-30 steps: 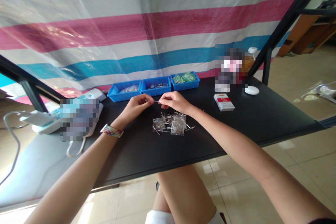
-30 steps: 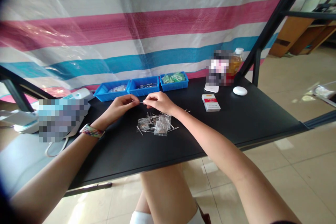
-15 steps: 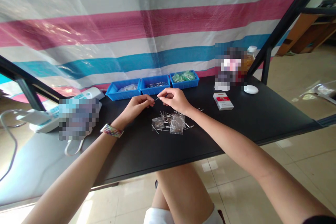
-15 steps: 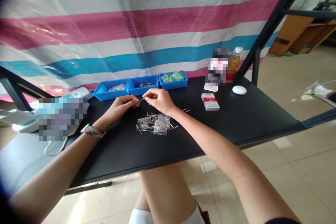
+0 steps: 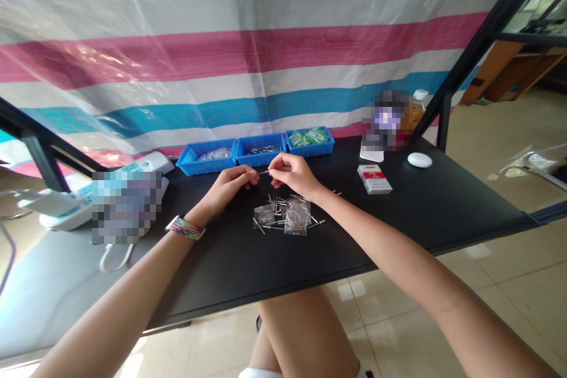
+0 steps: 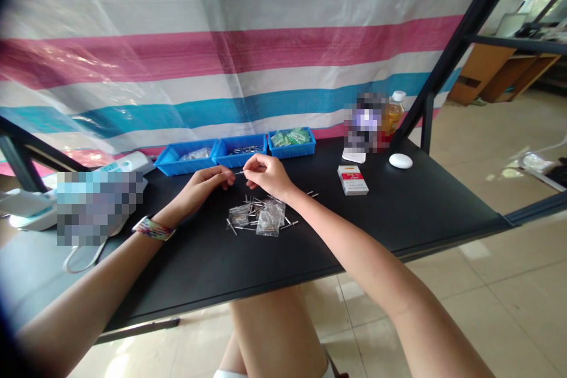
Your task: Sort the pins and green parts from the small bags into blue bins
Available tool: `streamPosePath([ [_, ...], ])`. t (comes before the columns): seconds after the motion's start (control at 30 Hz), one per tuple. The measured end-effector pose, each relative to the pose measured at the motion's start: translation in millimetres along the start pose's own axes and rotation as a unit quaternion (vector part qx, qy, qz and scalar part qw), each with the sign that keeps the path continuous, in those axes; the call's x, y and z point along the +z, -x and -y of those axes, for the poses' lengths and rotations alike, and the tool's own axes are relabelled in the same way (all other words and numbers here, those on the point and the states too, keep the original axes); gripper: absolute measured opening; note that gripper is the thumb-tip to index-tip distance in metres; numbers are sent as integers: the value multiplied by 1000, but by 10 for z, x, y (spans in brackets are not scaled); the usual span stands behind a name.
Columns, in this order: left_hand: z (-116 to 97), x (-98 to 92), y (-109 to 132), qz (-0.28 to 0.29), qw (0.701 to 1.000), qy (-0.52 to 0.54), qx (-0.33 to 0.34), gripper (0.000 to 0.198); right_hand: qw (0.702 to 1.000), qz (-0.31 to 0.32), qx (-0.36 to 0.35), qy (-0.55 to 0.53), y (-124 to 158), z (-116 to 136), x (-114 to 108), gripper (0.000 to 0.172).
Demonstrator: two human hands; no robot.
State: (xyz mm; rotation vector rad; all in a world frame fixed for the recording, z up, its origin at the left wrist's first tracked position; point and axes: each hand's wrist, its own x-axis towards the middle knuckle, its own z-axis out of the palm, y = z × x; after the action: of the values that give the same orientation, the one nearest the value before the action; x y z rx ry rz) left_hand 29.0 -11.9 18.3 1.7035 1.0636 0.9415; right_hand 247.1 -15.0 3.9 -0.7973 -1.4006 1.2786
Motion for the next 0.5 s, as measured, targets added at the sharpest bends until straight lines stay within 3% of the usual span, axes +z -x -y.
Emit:
streamPosePath([
  [0.5,-26,10,24,8,1000,2,9,39,999,-6,28,-14,1,-20,2,19],
])
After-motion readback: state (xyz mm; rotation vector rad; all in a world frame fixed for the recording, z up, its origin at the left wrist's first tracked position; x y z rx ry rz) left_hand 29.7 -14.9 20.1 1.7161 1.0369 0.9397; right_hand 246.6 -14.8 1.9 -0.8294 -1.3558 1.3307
